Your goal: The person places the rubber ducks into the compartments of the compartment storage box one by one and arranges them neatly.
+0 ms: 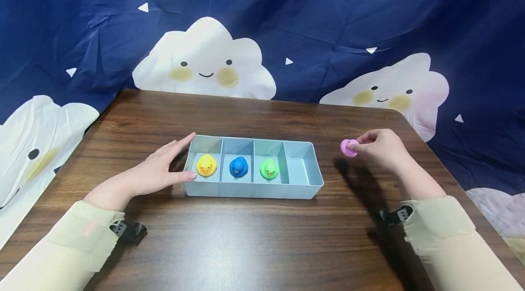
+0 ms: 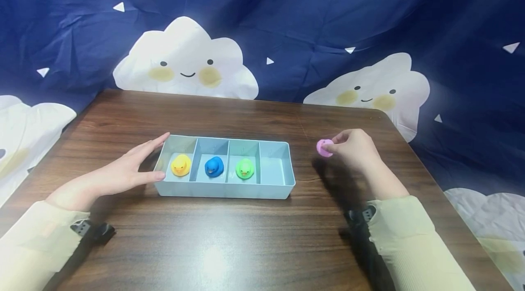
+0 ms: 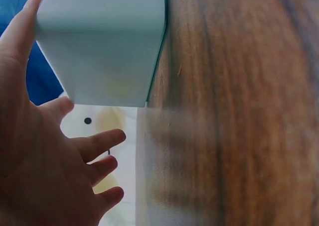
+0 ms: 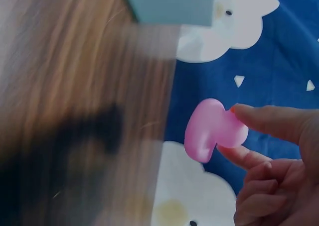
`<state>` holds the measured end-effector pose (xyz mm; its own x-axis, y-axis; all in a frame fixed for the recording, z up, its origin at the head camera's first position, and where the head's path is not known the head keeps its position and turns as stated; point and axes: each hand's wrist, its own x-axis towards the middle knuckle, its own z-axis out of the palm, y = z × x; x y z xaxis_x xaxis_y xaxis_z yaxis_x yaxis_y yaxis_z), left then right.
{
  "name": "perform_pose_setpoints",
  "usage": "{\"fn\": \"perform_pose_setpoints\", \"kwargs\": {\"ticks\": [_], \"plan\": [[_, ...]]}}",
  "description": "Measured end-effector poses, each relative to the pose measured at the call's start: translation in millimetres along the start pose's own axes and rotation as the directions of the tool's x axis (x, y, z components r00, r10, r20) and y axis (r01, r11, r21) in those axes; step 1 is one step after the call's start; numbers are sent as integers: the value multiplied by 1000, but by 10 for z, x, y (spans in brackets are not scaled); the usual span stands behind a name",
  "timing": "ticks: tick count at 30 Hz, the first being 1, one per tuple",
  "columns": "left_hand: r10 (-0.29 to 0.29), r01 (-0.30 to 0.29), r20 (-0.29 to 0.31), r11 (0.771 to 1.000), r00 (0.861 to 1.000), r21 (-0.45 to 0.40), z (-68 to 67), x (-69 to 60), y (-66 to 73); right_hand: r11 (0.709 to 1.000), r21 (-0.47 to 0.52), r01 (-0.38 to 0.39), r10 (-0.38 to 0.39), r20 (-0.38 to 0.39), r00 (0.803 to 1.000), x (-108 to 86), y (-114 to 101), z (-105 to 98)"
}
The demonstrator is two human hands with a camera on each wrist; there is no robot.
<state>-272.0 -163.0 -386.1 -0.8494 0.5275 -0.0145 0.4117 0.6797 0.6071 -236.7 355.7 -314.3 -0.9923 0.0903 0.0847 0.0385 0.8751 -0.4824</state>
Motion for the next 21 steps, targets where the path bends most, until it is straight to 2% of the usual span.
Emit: {"fn": "perform_pose_setpoints", "kwargs": {"ticks": [8, 15, 21], "plan": [[3, -3, 4, 1000, 1000, -9, 2, 3, 1, 995, 25, 93, -94, 50, 994, -53, -363, -29], [4, -4, 1, 1000, 1000, -5, 1, 9, 3, 984, 67, 166, -173, 125, 977, -130, -642, -31], [3, -3, 1, 1000, 1000, -9, 1, 4, 0, 978, 58, 199, -205, 154, 967, -135, -800, 3]]}}
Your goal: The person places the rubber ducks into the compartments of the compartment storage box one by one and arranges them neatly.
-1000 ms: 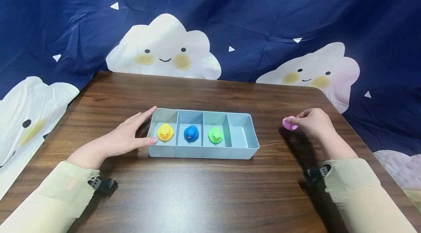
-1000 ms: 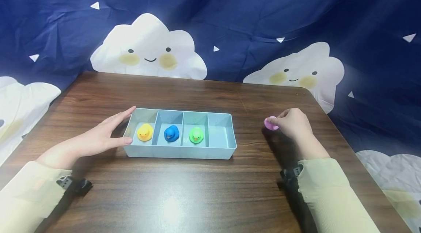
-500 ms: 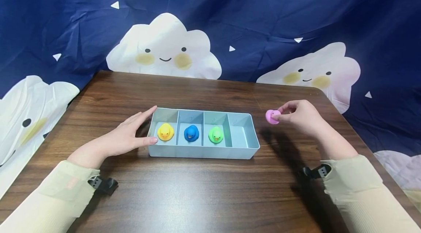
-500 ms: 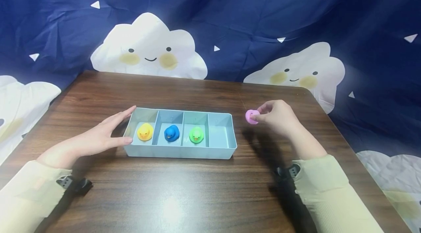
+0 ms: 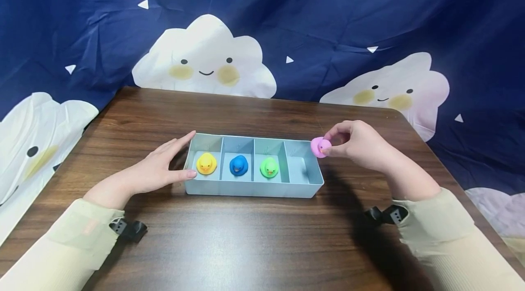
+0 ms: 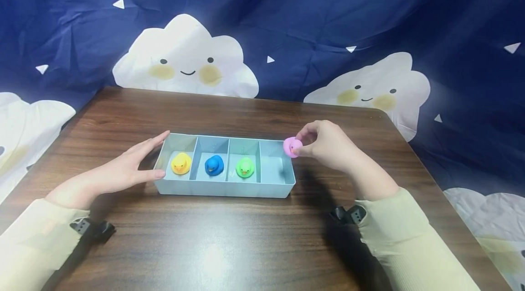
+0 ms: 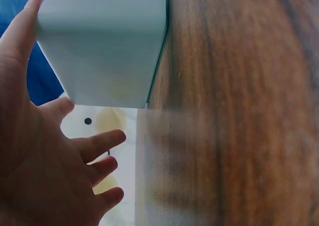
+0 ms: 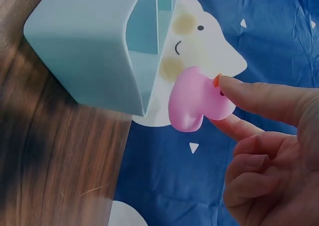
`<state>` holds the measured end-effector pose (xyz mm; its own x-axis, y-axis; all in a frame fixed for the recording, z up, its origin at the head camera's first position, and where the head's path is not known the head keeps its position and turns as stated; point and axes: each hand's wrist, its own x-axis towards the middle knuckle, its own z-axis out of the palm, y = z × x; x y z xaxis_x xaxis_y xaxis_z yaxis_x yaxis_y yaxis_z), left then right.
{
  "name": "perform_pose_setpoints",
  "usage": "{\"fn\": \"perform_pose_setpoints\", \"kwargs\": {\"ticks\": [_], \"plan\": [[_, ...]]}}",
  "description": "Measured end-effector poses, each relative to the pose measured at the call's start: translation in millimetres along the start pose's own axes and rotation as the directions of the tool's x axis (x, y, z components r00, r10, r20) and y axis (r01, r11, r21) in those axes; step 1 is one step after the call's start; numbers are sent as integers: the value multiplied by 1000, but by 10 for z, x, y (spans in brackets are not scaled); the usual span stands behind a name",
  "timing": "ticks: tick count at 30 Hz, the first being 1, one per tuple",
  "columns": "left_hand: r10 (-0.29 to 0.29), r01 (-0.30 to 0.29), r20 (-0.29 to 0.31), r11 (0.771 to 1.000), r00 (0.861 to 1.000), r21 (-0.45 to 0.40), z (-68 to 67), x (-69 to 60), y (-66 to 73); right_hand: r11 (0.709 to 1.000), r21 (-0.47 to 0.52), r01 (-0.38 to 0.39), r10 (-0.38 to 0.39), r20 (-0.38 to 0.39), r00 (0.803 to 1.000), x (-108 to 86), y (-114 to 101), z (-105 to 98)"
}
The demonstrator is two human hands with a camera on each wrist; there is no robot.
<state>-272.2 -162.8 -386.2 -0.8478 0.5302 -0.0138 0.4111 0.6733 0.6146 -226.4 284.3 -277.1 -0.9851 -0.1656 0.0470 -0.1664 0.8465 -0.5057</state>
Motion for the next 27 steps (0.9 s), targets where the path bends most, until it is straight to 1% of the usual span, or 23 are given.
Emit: {"fn": "perform_pose_setpoints", "kwargs": {"ticks": [6, 14, 20, 27], "plan": [[-4, 4, 0, 1000, 1000, 0, 2, 1, -6, 1000, 7, 5, -6, 59, 998, 57, -86, 52], [0, 0, 1, 1000, 1000, -6, -1, 1, -10, 1000, 18, -4, 1, 140, 990, 120, -165, 147], [-4, 4, 1, 1000, 1000, 2, -5, 1, -2, 1000, 20, -3, 0, 158, 987, 153, -162, 219], [-11, 11, 2, 1000, 1000, 3, -8, -2, 3, 1000, 11, -2, 0, 172, 985, 188, -110, 298]]}}
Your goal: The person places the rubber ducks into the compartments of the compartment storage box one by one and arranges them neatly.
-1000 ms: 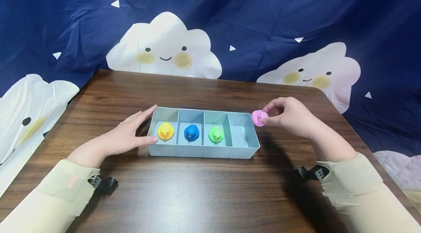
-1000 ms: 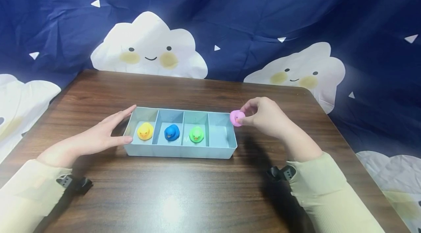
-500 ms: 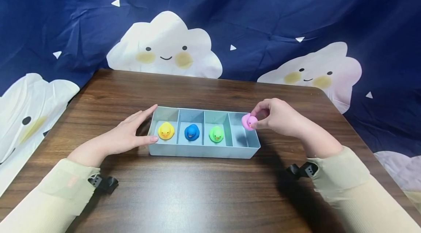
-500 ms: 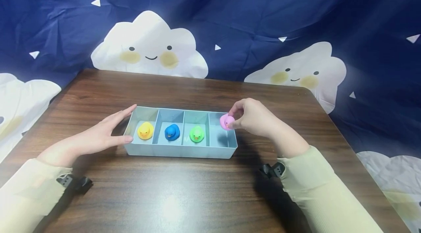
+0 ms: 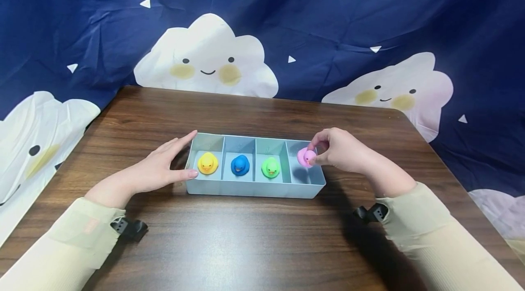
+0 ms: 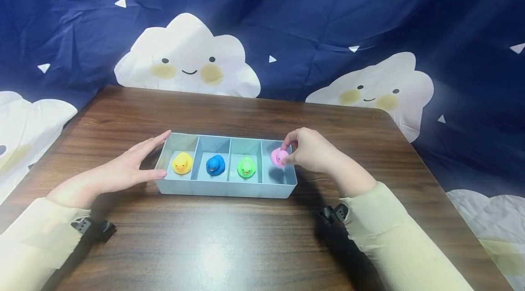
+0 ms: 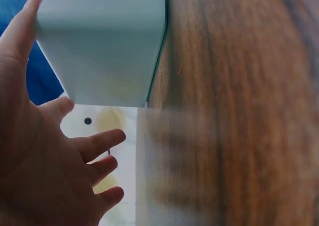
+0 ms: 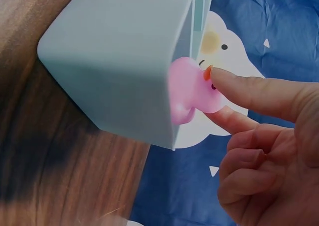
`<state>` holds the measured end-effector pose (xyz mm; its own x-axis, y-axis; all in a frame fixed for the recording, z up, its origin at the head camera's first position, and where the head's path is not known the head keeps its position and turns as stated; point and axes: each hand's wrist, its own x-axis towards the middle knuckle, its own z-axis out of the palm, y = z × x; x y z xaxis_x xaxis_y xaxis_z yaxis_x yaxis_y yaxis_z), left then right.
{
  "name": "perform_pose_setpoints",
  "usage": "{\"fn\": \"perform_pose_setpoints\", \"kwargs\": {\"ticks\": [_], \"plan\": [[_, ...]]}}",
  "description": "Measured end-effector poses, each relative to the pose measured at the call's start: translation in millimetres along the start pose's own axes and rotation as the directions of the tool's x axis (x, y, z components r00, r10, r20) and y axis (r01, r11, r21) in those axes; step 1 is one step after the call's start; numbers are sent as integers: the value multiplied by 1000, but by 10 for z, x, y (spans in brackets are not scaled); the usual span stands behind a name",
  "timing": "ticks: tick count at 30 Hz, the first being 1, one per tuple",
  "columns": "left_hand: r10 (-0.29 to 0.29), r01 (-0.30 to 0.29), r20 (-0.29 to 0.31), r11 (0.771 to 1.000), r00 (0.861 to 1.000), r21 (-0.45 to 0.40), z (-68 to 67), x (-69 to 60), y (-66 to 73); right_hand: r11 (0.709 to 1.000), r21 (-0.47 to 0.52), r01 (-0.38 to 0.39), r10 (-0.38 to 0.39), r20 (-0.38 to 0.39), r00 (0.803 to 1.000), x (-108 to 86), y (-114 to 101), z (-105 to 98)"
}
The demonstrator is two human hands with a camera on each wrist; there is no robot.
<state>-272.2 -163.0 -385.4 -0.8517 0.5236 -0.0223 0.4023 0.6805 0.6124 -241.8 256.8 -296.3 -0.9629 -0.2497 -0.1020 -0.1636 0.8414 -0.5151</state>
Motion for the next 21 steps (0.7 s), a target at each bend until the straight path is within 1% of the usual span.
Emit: {"fn": "perform_pose_setpoints", "kwargs": {"ticks": [5, 13, 18, 21], "plan": [[0, 0, 0, 1000, 1000, -4, 5, 1, -10, 1000, 2, 6, -6, 5, 1000, 22, 71, 66], [1, -1, -2, 1000, 1000, -7, 7, -2, -10, 1000, 26, 7, -6, -26, 1000, 48, 198, 163], [1, -1, 1, 1000, 1000, -13, 7, -4, -7, 999, 52, -1, 2, -23, 1000, 45, 256, 221], [4, -4, -1, 1000, 1000, -13, 7, -4, -7, 999, 49, -7, 8, -19, 1000, 50, 282, 250]]}}
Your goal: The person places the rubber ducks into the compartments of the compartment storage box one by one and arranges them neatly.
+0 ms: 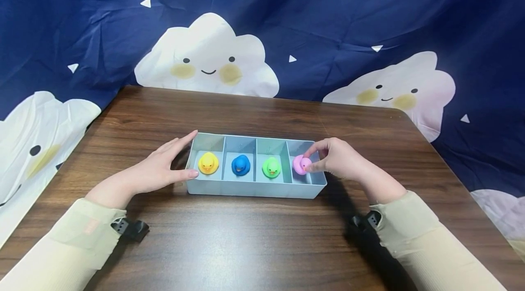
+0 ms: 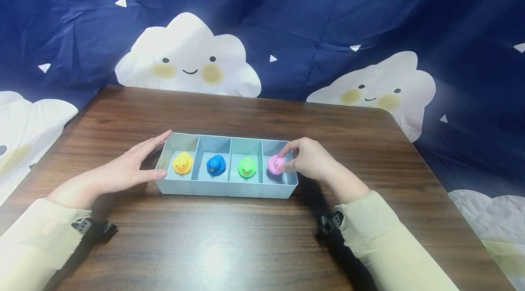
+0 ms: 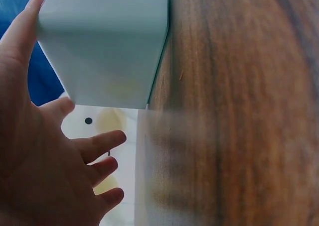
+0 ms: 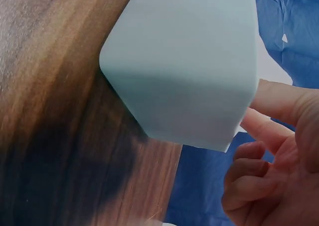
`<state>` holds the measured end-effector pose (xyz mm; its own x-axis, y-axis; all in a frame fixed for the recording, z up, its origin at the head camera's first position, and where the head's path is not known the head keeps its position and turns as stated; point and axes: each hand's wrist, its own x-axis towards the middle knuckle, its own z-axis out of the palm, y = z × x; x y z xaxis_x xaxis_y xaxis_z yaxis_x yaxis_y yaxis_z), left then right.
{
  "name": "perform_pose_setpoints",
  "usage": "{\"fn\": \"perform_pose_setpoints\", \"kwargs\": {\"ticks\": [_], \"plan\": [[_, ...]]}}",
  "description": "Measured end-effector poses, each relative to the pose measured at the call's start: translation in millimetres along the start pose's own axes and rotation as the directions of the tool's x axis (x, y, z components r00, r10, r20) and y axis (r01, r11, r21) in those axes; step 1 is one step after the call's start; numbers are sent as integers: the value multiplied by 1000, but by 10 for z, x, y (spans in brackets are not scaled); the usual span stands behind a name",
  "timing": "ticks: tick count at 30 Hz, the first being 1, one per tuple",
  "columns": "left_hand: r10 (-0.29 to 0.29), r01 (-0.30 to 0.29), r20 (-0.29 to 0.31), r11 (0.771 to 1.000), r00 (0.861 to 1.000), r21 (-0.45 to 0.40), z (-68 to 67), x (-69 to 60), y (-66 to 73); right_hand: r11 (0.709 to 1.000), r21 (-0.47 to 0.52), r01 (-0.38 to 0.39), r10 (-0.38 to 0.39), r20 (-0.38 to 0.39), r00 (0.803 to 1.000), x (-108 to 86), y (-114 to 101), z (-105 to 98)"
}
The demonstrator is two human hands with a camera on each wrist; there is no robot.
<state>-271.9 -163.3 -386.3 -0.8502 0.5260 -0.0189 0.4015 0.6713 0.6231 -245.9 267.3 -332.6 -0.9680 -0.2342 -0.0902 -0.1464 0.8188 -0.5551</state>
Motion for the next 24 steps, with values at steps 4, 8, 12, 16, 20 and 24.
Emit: {"fn": "perform_pose_setpoints", "kwargs": {"ticks": [4, 8, 12, 16, 20, 24], "plan": [[5, -5, -3, 1000, 1000, -3, 2, -1, -1, 999, -21, -26, 26, 5, 1000, 14, 20, 31], [9, -9, -3, 1000, 1000, -3, 3, -1, -4, 997, -45, -60, 60, 11, 998, 25, 17, 58], [9, -9, -1, 1000, 1000, -2, 1, 4, -5, 993, -70, -97, 99, 15, 995, 30, -2, 73], [6, -6, 2, 1000, 1000, 0, -2, 8, -5, 989, -81, -125, 127, 23, 992, 27, -33, 75], [5, -5, 3, 1000, 1000, 5, 0, 8, -6, 986, -94, -136, 139, 29, 990, 30, -40, 83], [5, -5, 4, 1000, 1000, 5, 2, 5, -1, 985, -104, -141, 145, 37, 989, 38, -40, 99]]}}
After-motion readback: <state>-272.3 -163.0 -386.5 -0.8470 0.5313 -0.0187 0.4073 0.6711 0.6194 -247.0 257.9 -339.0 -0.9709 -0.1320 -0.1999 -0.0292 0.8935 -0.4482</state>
